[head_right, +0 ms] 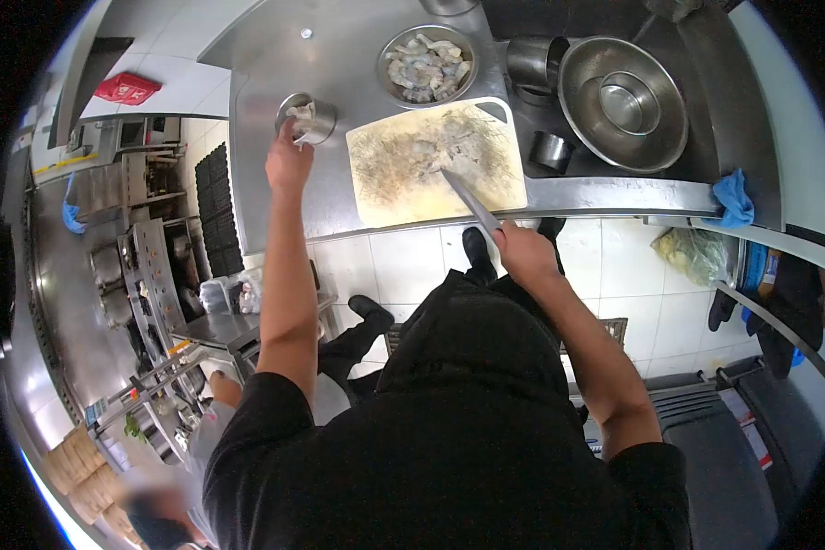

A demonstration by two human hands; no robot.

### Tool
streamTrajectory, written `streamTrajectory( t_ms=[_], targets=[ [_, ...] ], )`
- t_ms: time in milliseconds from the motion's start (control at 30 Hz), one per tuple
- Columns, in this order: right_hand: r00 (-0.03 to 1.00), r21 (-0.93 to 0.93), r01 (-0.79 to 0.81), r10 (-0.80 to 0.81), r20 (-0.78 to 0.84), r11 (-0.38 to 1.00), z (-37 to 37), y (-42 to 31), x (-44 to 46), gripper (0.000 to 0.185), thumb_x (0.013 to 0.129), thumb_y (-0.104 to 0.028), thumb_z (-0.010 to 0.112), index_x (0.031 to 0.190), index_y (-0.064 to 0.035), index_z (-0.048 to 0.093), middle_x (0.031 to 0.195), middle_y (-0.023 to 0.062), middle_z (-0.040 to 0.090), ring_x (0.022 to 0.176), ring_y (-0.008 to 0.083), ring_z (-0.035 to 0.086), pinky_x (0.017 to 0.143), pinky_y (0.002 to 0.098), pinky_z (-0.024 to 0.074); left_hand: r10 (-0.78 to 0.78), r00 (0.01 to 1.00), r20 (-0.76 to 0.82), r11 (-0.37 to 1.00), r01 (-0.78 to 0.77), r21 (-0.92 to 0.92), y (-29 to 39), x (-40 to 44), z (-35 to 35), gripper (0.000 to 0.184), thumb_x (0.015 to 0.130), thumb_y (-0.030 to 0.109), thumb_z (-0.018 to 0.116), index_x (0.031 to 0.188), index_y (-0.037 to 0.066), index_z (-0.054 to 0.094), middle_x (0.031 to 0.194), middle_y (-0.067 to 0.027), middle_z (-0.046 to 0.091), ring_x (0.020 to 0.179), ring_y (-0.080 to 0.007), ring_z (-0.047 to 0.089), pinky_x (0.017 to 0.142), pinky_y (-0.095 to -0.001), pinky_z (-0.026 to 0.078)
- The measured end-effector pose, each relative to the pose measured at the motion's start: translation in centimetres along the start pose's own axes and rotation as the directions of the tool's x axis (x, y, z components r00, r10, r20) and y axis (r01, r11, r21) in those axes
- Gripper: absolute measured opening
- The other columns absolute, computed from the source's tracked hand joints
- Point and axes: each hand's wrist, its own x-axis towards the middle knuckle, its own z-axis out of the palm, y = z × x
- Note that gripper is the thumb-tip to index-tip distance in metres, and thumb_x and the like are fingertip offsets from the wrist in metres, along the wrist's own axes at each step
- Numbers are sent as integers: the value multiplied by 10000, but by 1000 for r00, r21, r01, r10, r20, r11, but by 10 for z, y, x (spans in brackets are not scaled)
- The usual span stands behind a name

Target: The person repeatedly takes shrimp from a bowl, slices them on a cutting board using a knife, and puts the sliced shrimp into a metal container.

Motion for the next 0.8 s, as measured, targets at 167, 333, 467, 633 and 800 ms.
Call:
streamTrajectory(
  t_ms=[167, 333, 467, 633, 800],
  targets=[
    [997, 46, 7, -3, -79, 999, -5, 2, -1, 358, 1081, -364, 493, 997, -41, 621, 810, 235, 708, 806, 457, 703, 731, 587, 546, 53, 910, 411, 971, 50, -236, 48, -24, 27, 503, 867, 282, 772, 1346, 160, 682, 1305, -157, 678, 1051, -339, 708, 937, -455, 570],
    [995, 69, -25, 31, -91, 997, -14, 6, 6, 359, 1078, -365, 496, 1019, -32, 618, 826, 241, 710, 814, 469, 697, 752, 597, 535, 206, 908, 365, 959, -114, -258, 138, -70, 77, 332, 878, 237, 784, 1195, 146, 747, 1205, -125, 696, 998, -310, 715, 906, -414, 573],
    [995, 67, -50, 55, -81, 996, -29, 2, 12, 354, 1076, -361, 500, 1049, -31, 624, 863, 249, 714, 844, 469, 696, 761, 596, 531, 345, 856, 386, 921, -229, -315, 135, -68, 87, 228, 859, 84, 738, 1084, 122, 752, 1198, -110, 683, 1065, -318, 689, 948, -407, 562],
    [997, 84, -59, 62, -34, 995, -38, -10, 29, 343, 1070, -349, 510, 1049, -33, 643, 916, 242, 721, 906, 459, 697, 795, 585, 533, 538, 818, 206, 764, -369, -528, 105, -69, 76, 225, 844, -11, 685, 1029, 105, 740, 1207, -121, 678, 1043, -289, 702, 925, -395, 571],
    [999, 48, 32, -30, -46, 998, -37, -24, 77, 354, 1071, -347, 503, 1047, -33, 664, 985, 207, 735, 955, 436, 701, 834, 563, 541, 146, 941, 306, 854, 36, -519, 119, -76, 76, 178, 870, 65, 737, 1047, 80, 732, 1129, -138, 721, 889, -255, 738, 808, -375, 592]
  ],
)
